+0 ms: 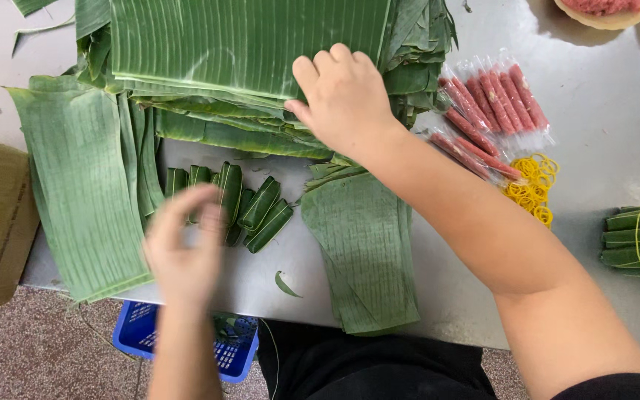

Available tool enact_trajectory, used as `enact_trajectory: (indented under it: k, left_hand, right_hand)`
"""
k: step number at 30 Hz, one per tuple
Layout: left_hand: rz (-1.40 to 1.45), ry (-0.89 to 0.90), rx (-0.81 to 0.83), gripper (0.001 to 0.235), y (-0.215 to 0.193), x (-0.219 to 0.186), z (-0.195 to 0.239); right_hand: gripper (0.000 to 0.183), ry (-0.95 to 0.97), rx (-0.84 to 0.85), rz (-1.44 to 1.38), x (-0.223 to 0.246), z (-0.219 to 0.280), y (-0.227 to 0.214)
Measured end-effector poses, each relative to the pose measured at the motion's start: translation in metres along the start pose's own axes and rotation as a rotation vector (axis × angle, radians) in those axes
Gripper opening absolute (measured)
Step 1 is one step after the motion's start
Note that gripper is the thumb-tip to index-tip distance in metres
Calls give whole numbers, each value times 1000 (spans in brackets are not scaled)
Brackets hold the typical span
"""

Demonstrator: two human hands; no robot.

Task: The person wraps individual sausages in banana leaves, folds the leaves tightly around each sausage, and secures them with yellow rubber bands. The wrapped units are placed in a row on the table. The person repeats this process for multiple sausages.

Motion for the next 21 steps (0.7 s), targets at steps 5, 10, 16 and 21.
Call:
enact_trajectory:
  k: [5, 10, 16, 21]
  left_hand:
    - [-325, 498, 290, 26, 56, -47, 4]
    - [62, 383, 333, 22, 69, -46, 15]
    - [810, -195, 247, 22, 91, -12, 18]
    - [1278, -389, 365, 39, 99, -10, 2]
  right_hand:
    - [29, -10, 4, -72, -6, -1, 3]
    - [15, -62, -56, -259, -20, -6, -2]
    - [24, 337, -32, -1082, -68, -10, -18]
    - [23, 310, -375, -2096, -78, 27, -58]
Point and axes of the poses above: each hand's wrist, its own z-axis away from the middle knuckle, its own y-axis out of the palm, x = y × z, the point moved 3 cm from there along -z, towards the middle knuckle, and after that the axes turned 8 degrees about x, right-handed, at the moved point
